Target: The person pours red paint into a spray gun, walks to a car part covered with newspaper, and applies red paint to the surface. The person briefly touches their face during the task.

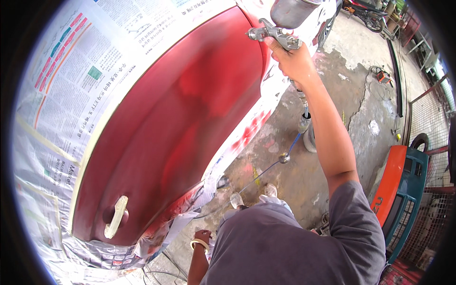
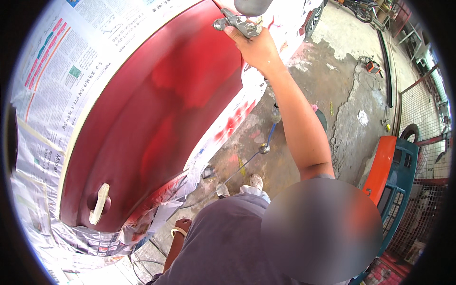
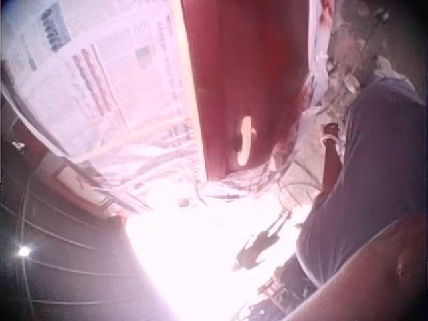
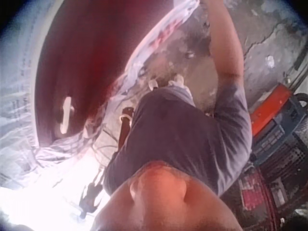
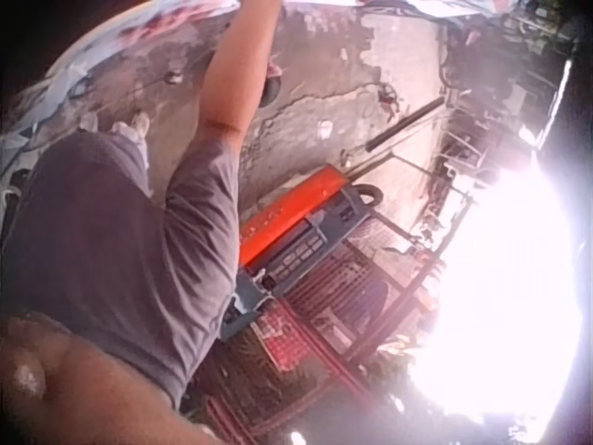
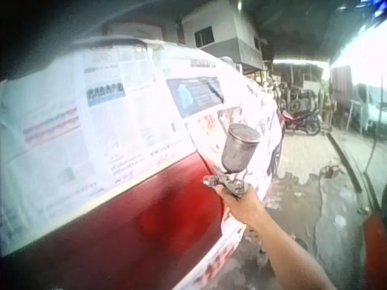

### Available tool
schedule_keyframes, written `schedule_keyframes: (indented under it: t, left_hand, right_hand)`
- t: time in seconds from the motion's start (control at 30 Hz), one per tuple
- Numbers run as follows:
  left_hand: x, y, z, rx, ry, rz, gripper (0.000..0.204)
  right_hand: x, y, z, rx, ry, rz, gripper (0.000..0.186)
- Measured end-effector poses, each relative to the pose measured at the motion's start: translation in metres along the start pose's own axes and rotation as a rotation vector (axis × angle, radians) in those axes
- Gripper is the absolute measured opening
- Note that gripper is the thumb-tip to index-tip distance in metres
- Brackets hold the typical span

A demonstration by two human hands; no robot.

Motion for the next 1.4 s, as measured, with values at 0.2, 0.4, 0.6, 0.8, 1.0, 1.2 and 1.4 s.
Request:
schedule_keyframes:
  t: [0.2,0.4,0.6,0.8,1.0,1.2,1.4]
  left_hand:
    - [-0.008,0.000,0.012,-0.105,0.102,0.004,0.022]
    - [-0.017,-0.001,0.017,-0.083,0.150,-0.013,0.027]
    - [-0.024,0.003,0.027,-0.121,0.178,-0.027,0.029]
    - [-0.019,0.002,0.015,-0.101,0.176,-0.017,0.029]
    - [-0.018,-0.001,0.013,-0.106,0.131,-0.018,0.028]
    - [-0.025,0.003,0.026,-0.058,0.162,-0.021,0.028]
    - [-0.026,-0.010,0.006,-0.018,0.095,-0.019,0.025]
  right_hand:
    - [0.036,0.018,0.017,0.035,-0.135,0.107,0.032]
    - [0.049,0.017,0.022,0.062,-0.087,0.089,0.035]
    - [0.015,0.002,0.002,0.080,-0.190,-0.077,0.031]
    - [-0.037,-0.017,-0.024,0.083,-0.113,-0.240,0.028]
    - [-0.070,-0.023,-0.030,0.081,-0.251,-0.455,0.027]
    - [-0.050,-0.011,0.002,0.062,-0.281,-0.295,0.031]
    - [-0.010,0.019,0.029,-0.041,-0.081,-0.024,0.033]
Point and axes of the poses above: each hand's wrist, its own x-axis towards the middle knuckle, its own y-axis out of the back of the hand, z = x × y, the point moved 2 cm from there along x, towards the middle knuckle, and after that the axes turned 11 degrees about -y, right-handed, at the moved point
